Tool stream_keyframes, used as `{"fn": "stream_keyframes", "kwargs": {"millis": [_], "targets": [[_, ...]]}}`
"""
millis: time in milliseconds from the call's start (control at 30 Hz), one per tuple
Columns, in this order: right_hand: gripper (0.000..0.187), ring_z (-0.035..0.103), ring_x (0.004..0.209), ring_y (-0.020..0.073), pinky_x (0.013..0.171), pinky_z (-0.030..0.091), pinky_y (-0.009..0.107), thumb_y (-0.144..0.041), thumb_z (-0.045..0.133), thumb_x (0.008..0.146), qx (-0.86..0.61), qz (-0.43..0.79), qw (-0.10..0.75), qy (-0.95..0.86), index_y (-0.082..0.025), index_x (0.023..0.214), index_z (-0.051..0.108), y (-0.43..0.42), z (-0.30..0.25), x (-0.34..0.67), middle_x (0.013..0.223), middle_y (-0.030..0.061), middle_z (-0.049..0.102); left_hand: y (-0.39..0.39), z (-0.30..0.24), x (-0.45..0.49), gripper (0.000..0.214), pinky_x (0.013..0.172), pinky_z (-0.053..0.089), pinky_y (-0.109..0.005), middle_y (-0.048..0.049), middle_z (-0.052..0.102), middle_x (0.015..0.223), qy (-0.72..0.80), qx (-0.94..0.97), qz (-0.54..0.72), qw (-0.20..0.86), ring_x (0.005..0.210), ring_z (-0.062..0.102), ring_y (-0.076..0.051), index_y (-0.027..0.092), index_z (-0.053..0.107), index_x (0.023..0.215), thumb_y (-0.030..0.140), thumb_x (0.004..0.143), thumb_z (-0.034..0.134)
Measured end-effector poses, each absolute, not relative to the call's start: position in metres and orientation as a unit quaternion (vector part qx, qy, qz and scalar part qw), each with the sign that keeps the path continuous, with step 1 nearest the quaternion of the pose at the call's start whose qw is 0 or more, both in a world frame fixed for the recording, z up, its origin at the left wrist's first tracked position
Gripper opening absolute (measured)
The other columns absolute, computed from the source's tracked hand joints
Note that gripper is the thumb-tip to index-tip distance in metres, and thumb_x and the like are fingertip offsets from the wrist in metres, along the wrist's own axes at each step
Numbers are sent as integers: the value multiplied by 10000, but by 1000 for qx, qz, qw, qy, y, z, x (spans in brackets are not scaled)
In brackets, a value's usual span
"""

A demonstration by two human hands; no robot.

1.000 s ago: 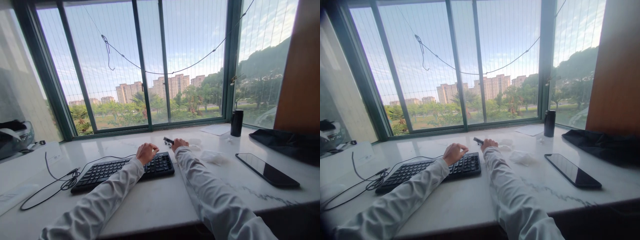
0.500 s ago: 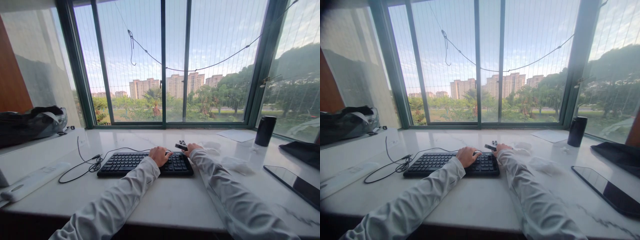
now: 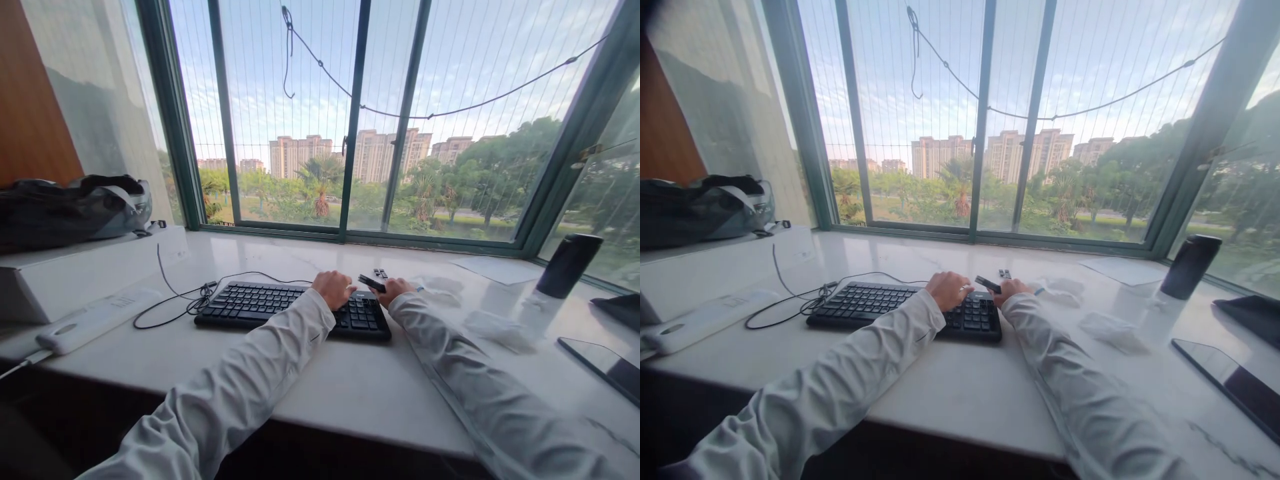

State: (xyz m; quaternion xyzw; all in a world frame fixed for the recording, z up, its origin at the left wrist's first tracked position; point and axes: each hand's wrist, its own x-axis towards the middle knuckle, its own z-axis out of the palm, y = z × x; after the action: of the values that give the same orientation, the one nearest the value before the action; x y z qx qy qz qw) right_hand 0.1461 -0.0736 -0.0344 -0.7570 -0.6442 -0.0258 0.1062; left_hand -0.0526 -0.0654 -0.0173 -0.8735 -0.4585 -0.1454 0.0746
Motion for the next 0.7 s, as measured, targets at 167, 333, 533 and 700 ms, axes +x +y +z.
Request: {"fn": "stream_keyframes", "kwargs": {"millis": [167, 333, 533, 700], "targets": [[486, 624, 721, 205, 703, 440, 298, -577, 471, 815, -709, 51, 354, -608, -197, 582, 664, -69, -28, 151, 617, 57, 640, -63, -17, -53, 339, 852, 430, -286, -34, 709, 976, -438, -873, -210, -47, 948, 614, -202, 283, 739, 968, 484, 843, 497], [519, 406, 402, 95, 447, 354, 248, -611, 520, 777, -505, 307, 639, -493, -207, 466, 427, -62, -27, 141, 396, -27, 409, -53, -22, -51, 387, 797, 447, -247, -33, 721, 917, -392, -878, -222, -162, 874, 623, -184, 240, 766, 917, 535, 769, 564], [521, 289, 357, 68, 396, 285, 219, -512, 559, 805, -371, 500, 678, -391, -204, 473, 301, -71, -28, 124, 378, -69, 274, -58, -25, -47, 418, 725, 445, -254, -32, 725, 828, -402, -881, -193, -158, 794, 630, -185, 253, 767, 925, 575, 733, 584], [525, 278, 373, 87, 412, 307, 226, -492, 495, 842, -383, 538, 651, -374, -211, 480, 240, -76, -26, 123, 372, -59, 251, -63, -25, -44, 428, 719, 443, -243, -29, 725, 839, -407, -881, -188, -151, 790, 630, -180, 264, 769, 919, 593, 709, 595]]}}
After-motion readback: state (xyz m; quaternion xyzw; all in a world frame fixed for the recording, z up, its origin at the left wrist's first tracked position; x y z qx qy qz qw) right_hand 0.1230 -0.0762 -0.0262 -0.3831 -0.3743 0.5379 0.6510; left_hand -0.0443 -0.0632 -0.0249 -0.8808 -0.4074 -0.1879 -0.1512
